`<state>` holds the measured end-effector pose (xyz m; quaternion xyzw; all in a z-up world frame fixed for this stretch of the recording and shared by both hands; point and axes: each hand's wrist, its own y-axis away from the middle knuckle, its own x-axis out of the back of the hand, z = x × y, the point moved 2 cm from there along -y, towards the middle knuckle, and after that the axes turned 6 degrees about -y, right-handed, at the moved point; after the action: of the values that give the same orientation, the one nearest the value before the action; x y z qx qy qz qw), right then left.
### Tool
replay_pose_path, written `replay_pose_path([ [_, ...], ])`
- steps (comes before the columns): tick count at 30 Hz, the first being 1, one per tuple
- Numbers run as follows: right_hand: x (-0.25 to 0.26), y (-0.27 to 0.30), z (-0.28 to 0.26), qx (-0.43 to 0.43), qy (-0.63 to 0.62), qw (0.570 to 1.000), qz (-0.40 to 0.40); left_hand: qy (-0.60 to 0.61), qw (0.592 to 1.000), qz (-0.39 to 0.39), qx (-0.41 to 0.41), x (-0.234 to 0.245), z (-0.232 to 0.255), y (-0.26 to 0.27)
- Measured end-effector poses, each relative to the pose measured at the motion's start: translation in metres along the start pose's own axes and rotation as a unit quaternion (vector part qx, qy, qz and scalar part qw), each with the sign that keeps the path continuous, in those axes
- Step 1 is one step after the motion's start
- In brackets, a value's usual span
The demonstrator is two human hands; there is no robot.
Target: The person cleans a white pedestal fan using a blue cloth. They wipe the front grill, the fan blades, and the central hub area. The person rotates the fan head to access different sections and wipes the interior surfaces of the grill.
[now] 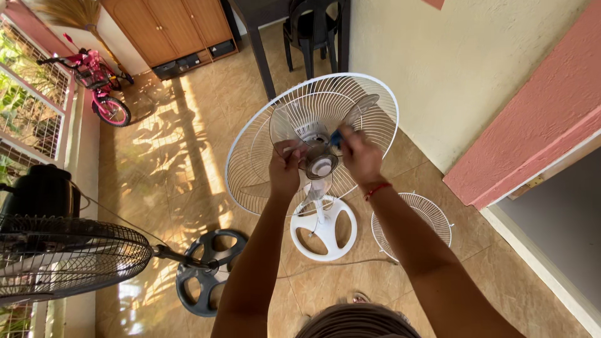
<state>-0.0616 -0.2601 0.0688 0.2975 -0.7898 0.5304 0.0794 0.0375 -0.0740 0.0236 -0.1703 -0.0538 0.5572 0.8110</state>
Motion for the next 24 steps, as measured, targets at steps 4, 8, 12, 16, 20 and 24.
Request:
replay_pose_path([
  [4, 0.003, -0.013, 0.015, -0.015, -0.147, 0.979, 0.139, -0.01, 1.0, -0.011, -0.008, -0.001, -0.001, -0.001],
  [8, -0.021, 0.013, -0.006, 0.005, -0.176, 0.979, 0.106, 0.047, 0.999, -0.007, -0.008, -0.001, -0.003, -0.01],
  [12, -0.017, 0.028, -0.013, -0.047, -0.148, 0.988, -0.011, 0.045, 0.999, -0.009, 0.004, 0.006, -0.002, 0.0],
  [16, -0.004, -0.014, -0.002, 0.029, -0.138, 0.983, 0.116, 0.086, 0.996, -0.022, 0.021, 0.008, 0.004, 0.001],
  [20, 0.007, -0.051, 0.015, -0.034, -0.169, 0.974, 0.149, 0.067, 0.997, -0.029, 0.017, 0.004, 0.001, 0.002],
  [24, -0.002, -0.026, 0.003, 0.03, -0.116, 0.984, 0.133, 0.057, 0.998, -0.03, -0.011, 0.003, 0.0, 0.0],
])
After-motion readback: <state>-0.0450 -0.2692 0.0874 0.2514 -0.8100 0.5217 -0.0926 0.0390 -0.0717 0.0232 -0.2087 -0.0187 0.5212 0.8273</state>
